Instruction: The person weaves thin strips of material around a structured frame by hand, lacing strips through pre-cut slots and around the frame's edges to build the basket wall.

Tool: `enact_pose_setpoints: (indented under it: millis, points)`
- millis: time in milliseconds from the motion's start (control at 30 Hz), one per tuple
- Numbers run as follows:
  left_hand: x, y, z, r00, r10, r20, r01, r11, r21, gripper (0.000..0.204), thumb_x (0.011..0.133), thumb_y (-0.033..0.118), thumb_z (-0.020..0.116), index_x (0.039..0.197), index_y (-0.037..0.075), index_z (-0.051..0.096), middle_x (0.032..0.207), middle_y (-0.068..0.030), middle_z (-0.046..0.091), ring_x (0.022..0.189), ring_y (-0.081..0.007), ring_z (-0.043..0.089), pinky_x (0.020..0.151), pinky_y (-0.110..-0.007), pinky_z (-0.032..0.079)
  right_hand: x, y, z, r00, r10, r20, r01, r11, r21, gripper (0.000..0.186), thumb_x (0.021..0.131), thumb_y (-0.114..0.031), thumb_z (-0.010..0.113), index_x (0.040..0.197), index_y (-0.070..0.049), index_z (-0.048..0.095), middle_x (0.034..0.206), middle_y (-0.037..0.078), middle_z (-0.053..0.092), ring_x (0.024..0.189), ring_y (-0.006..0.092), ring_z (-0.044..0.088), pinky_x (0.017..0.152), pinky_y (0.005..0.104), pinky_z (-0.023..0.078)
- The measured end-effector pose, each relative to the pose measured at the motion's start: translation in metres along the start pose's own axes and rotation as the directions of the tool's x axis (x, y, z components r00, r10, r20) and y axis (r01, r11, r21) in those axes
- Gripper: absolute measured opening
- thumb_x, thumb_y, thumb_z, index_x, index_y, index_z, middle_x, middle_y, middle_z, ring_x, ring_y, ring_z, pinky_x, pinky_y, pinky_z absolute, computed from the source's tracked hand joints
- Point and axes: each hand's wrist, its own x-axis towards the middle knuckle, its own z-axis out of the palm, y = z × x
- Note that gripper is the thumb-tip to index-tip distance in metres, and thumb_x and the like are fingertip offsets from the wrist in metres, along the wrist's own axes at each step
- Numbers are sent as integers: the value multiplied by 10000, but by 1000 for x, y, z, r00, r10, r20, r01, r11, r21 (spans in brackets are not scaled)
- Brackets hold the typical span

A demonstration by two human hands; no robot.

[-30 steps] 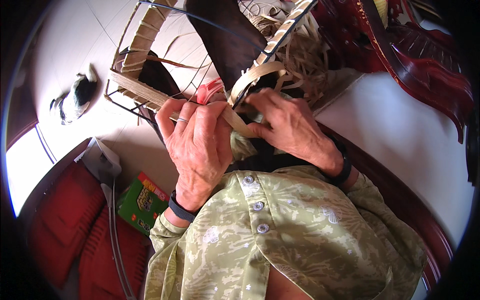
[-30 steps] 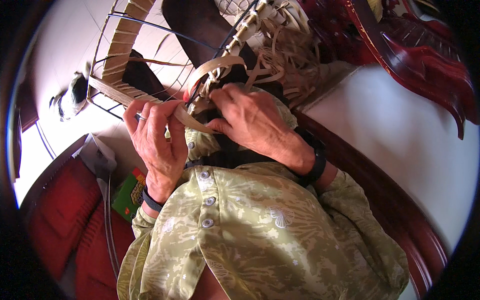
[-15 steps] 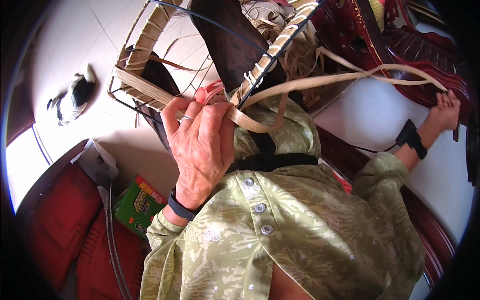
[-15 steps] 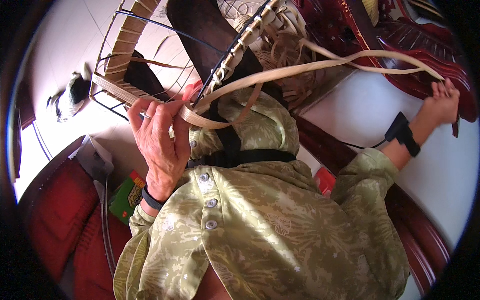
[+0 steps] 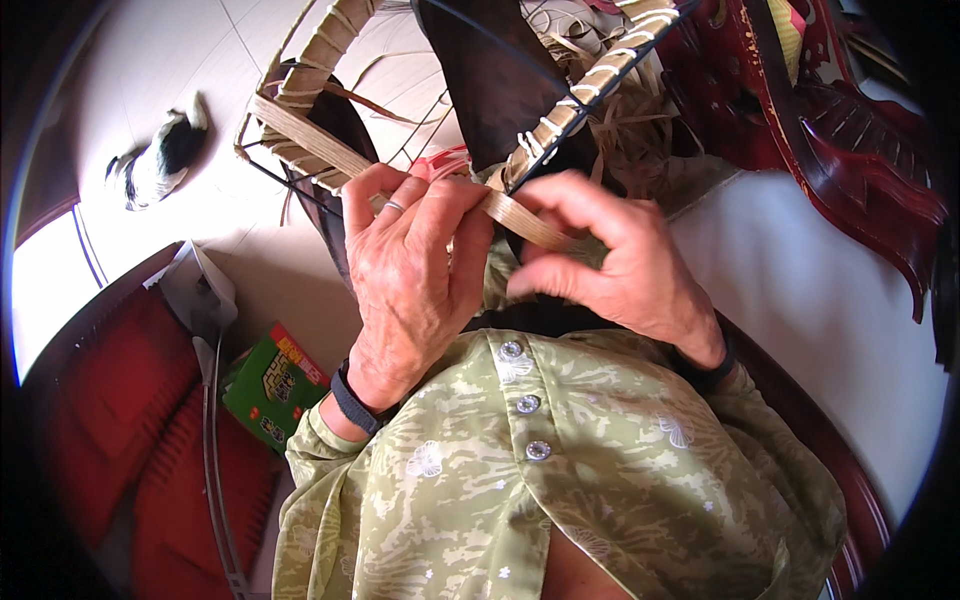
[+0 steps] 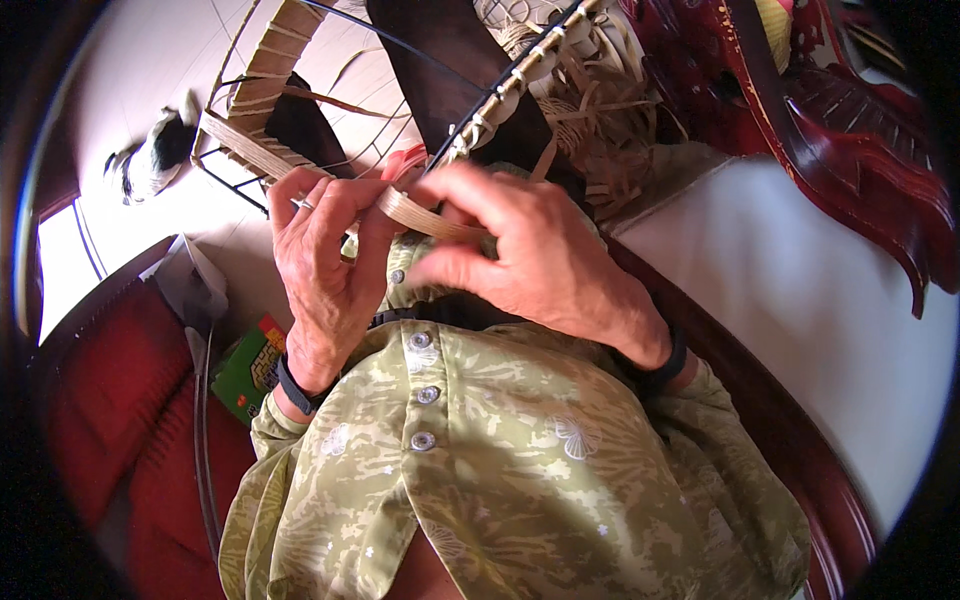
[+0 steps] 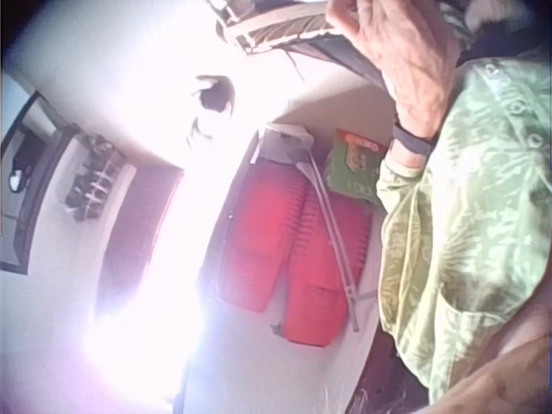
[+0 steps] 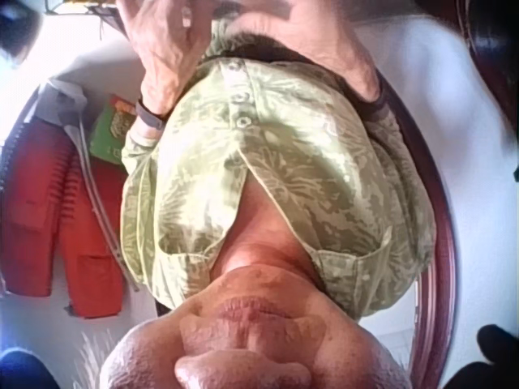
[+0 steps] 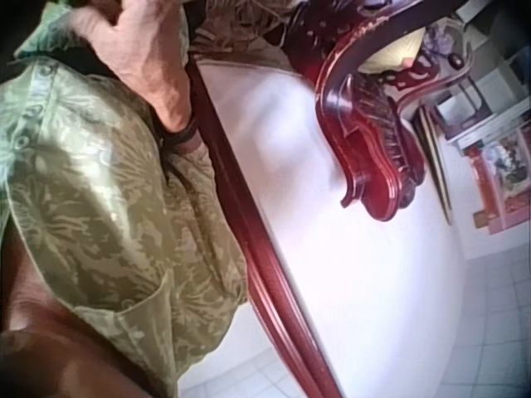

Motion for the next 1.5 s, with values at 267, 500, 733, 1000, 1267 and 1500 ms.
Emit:
enact_pose_setpoints:
  millis: [267,500,733,1000,1267,1500]
  points:
    - [0,7,-1,998,-42,-45,41,999,-17,123,817,64,741,890,56,642,796,-75,680,774,-249,644,879,-398,420,40,-11,-31,769,-640,10,515,610,-602,291,698,-124,841,960,-68,728,751,46,597,641,182,643,547,284,490]
    - [-5,7,6,996,-21,-88,21,1000,-2,405,769,87,811,1081,53,555,816,-39,692,843,-250,643,919,-426,430,102,-22,-35,698,-654,291,674,463,-576,77,804,-132,680,797,-63,649,763,81,588,618,228,630,517,340,480]
    - [-9,9,0,985,-174,3,174,985,1,490,677,67,868,1092,74,608,1060,-92,583,800,-229,608,727,-379,500,108,-29,-23,749,-485,452,641,357,-679,102,803,-125,606,770,-48,664,709,108,618,635,285,666,525,359,505]
    - [-8,4,2,999,-51,-1,51,998,41,329,706,67,812,1002,80,668,1017,-78,575,952,-291,578,827,-388,478,111,-6,-18,777,-392,492,602,237,-763,74,772,-160,646,749,-93,667,741,31,605,762,222,662,625,371,522]
    - [-2,13,4,997,-69,27,67,995,69,242,744,63,758,974,62,680,997,-61,580,966,-254,614,960,-399,426,83,-40,-31,604,-785,135,639,376,-671,54,761,-64,696,806,-34,697,738,103,647,705,230,644,642,342,506]
    - [5,18,3,984,-127,128,121,991,58,209,772,45,733,972,52,672,1004,-66,595,971,-261,608,978,-401,377,14,23,-10,970,-135,-204,126,990,-58,85,853,-51,744,937,-50,731,771,108,697,634,167,680,563,279,519]
